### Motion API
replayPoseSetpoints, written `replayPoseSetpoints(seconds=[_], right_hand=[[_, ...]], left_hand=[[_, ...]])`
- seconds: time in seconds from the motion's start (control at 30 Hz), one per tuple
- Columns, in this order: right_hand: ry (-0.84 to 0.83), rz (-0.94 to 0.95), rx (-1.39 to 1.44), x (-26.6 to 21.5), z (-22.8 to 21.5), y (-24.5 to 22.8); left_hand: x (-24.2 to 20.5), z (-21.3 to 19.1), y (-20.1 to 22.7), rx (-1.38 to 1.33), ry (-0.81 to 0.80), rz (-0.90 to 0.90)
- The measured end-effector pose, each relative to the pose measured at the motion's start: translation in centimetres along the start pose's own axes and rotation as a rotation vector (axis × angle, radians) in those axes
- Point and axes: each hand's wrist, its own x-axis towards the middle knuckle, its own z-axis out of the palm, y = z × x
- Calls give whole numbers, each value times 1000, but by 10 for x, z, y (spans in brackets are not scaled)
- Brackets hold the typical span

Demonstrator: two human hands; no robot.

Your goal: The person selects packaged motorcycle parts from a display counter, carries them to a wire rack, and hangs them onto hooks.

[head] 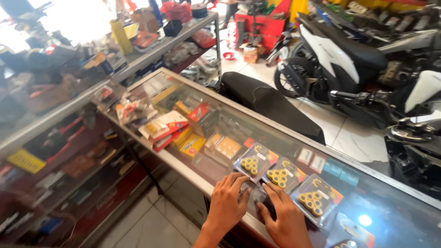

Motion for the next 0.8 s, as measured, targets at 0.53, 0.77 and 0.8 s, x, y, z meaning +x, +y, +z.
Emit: replayPoseSetpoints(seconds=[0.53,0.77,0.8], right_hand=[[163,98,-118,34,46,-60],[241,94,-118,33,66,-61],[248,98,-107,33,67,-62]], left_hand=[[64,6,-68,-152,-145,-178],[77,19,-76,-122,-311,-331],[77,19,-78,-125,-345,-353]])
